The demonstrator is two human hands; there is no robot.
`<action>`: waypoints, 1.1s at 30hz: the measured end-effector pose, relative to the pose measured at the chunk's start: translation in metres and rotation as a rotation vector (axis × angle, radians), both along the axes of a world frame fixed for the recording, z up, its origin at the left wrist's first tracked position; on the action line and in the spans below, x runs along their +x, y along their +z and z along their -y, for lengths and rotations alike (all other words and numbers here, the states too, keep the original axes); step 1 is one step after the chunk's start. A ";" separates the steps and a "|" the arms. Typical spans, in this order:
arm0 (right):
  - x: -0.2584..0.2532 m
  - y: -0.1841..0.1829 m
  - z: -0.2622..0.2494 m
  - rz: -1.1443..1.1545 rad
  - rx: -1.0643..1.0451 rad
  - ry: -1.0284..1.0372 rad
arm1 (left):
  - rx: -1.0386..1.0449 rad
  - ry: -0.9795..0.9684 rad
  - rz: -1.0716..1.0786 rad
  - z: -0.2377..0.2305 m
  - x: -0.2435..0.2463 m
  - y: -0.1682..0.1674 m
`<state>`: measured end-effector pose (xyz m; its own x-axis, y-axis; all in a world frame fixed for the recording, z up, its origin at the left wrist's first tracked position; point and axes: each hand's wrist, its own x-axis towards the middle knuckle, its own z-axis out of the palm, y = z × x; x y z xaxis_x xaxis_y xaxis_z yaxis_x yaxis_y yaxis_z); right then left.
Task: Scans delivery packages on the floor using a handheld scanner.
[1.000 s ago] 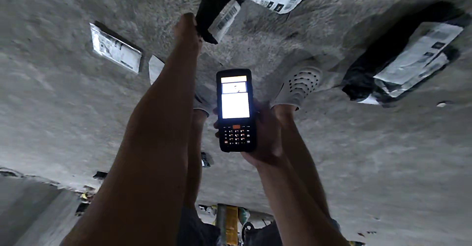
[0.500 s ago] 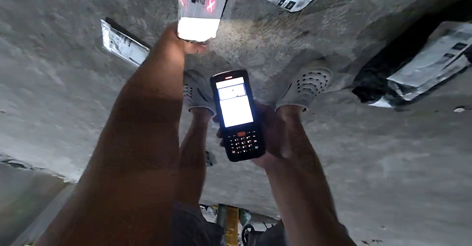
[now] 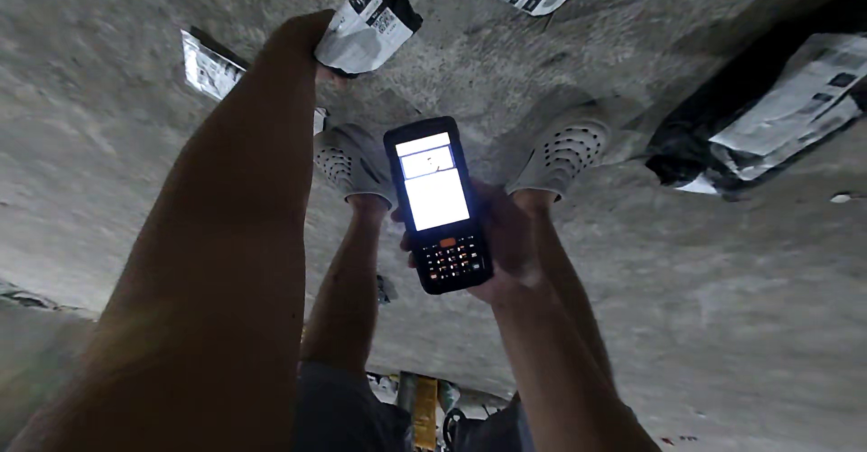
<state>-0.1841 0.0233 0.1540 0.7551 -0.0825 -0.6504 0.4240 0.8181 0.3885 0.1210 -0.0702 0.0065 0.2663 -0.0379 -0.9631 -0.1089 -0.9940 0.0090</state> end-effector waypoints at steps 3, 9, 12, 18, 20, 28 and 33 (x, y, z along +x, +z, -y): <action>-0.001 -0.001 0.001 0.003 -0.034 -0.017 | 0.024 -0.070 -0.054 0.005 -0.002 -0.003; -0.002 -0.003 0.000 0.024 -0.057 -0.051 | -0.019 -0.133 -0.155 -0.002 -0.004 -0.019; -0.003 -0.003 -0.001 0.031 -0.059 -0.077 | -0.008 -0.111 -0.153 -0.002 -0.012 -0.013; -0.004 -0.003 0.000 0.020 -0.033 -0.077 | -0.074 0.019 -0.212 -0.011 -0.023 -0.023; -0.004 -0.003 0.001 0.009 -0.063 -0.069 | -0.155 0.124 -0.242 -0.019 -0.036 -0.029; -0.005 0.001 0.013 -0.244 -0.020 -0.198 | -0.484 -0.644 -0.347 -0.041 -0.235 -0.009; -0.018 -0.007 0.017 -0.303 -0.018 -0.371 | -0.398 -0.168 -0.651 -0.052 -0.307 -0.008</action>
